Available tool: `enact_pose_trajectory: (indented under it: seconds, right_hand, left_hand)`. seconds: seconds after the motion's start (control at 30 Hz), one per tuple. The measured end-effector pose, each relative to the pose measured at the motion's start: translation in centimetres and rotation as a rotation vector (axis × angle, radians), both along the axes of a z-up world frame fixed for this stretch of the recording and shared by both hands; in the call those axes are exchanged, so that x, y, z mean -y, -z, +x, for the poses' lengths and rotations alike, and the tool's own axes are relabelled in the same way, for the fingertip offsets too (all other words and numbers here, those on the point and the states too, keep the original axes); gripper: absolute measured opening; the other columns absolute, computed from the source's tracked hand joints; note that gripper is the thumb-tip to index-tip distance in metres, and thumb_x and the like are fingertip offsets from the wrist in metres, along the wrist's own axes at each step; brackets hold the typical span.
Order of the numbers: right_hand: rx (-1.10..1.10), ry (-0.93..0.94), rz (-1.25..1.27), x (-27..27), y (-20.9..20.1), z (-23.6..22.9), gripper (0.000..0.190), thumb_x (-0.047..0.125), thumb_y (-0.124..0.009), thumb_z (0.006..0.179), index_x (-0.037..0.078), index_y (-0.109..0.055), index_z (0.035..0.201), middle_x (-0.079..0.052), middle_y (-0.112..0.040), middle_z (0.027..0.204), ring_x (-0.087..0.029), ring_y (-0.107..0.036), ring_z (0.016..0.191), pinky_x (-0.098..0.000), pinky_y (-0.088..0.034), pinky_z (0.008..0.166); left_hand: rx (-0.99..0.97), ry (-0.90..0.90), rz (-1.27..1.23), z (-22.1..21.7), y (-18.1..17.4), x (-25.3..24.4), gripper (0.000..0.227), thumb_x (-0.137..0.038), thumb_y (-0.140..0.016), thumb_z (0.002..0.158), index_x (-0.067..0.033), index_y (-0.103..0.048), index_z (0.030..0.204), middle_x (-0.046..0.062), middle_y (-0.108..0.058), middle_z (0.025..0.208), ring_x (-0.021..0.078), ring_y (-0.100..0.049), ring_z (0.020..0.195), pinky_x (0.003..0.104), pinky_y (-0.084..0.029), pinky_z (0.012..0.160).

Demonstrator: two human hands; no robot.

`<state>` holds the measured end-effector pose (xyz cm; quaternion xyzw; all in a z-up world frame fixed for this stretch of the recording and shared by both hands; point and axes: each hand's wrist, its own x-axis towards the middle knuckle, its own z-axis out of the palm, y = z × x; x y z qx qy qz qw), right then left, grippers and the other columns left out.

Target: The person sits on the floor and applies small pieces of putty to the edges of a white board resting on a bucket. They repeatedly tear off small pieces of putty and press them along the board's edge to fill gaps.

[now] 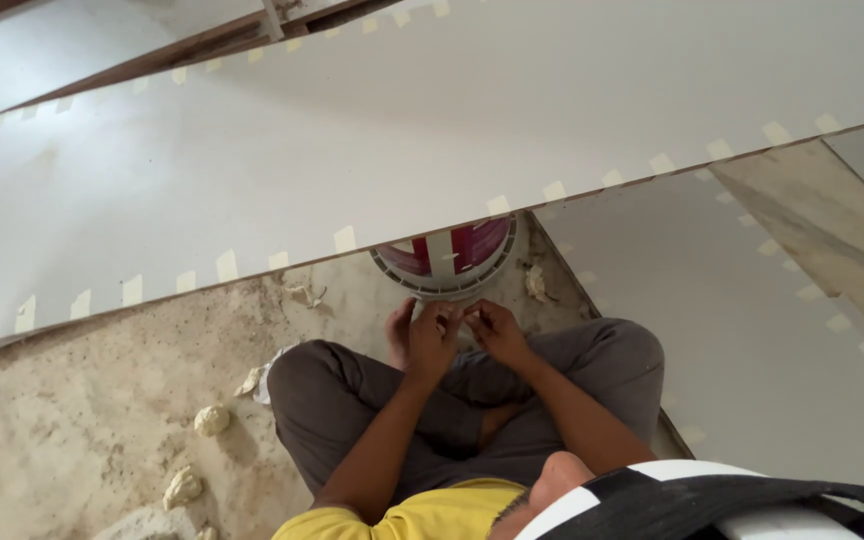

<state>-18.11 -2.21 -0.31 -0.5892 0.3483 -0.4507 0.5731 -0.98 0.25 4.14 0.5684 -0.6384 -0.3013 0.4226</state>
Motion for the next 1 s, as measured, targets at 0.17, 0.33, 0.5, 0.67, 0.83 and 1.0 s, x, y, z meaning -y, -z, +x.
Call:
enact_pose_trajectory:
  seconds: [0.17, 0.33, 0.5, 0.67, 0.83, 1.0]
  right_hand:
    - [0.175, -0.066, -0.037, 1.8, 9.2, -1.2, 0.036, 0.028, -0.061, 0.114, 0.011, -0.051, 0.084, 0.004, -0.045, 0.066, -0.007, -0.037, 0.048, -0.0275, -0.035, 0.046]
    - [0.099, -0.006, -0.005, 1.6, 9.3, -1.6, 0.049, 0.029, -0.068, 0.111, 0.007, -0.055, 0.069, -0.003, -0.046, 0.06, -0.011, -0.039, 0.048, -0.0332, -0.031, 0.049]
    - [-0.36, -0.017, -0.137, -0.9, 1.0, 0.1, 0.035, 0.024, -0.076, 0.092, 0.002, -0.06, 0.07, -0.012, -0.051, 0.063, -0.016, -0.05, 0.055, -0.0368, -0.039, 0.053]
    - [-0.355, 0.014, -0.197, -1.1, 0.0, 0.0, 0.018, 0.012, -0.073, 0.091, 0.003, -0.059, 0.084, -0.013, -0.063, 0.073, -0.022, -0.064, 0.067, -0.0375, -0.051, 0.061]
    - [-0.349, 0.024, -0.063, -0.9, -2.8, 0.2, 0.015, 0.011, -0.064, 0.098, 0.008, -0.055, 0.109, -0.011, -0.066, 0.073, -0.019, -0.066, 0.062, -0.0358, -0.051, 0.057]
    - [-0.36, -0.045, -0.101, -0.9, -1.6, 0.7, 0.029, 0.009, -0.058, 0.101, 0.01, -0.054, 0.129, -0.007, -0.071, 0.081, -0.017, -0.068, 0.064, -0.0348, -0.056, 0.06]
  left_hand:
    - [-0.061, -0.211, -0.318, 1.5, -7.2, 0.2, 0.064, -0.025, -0.076, 0.086, 0.0057, -0.047, 0.134, 0.018, -0.056, 0.125, 0.0215, -0.068, 0.079, 0.033, -0.053, 0.057]
    - [0.208, -0.235, -0.793, 6.3, -12.3, 2.0, 0.03, -0.03, -0.079, 0.095, -0.0061, -0.066, 0.109, 0.009, -0.067, 0.105, 0.0203, -0.068, 0.091, 0.036, -0.054, 0.074]
    - [0.678, -0.162, -0.948, 8.1, -24.9, 2.1, 0.047, -0.04, -0.091, 0.075, -0.0051, -0.067, 0.094, 0.01, -0.068, 0.096, 0.0271, -0.065, 0.096, 0.044, -0.052, 0.088]
    - [0.752, -0.091, -0.652, 8.4, -25.4, 4.5, 0.045, -0.024, -0.097, 0.065, -0.0068, -0.058, 0.082, 0.006, -0.064, 0.086, 0.0257, -0.06, 0.087, 0.039, -0.053, 0.081]
    - [0.715, -0.174, -0.584, 8.9, -23.1, 5.0, 0.046, -0.024, -0.098, 0.067, -0.0088, -0.057, 0.081, 0.002, -0.063, 0.083, 0.0224, -0.06, 0.083, 0.037, -0.052, 0.076]
    - [0.699, -0.166, -0.624, 9.0, -23.6, 5.4, 0.056, -0.026, -0.096, 0.059, -0.0035, -0.064, 0.098, 0.005, -0.066, 0.091, 0.022, -0.063, 0.086, 0.035, -0.054, 0.075]
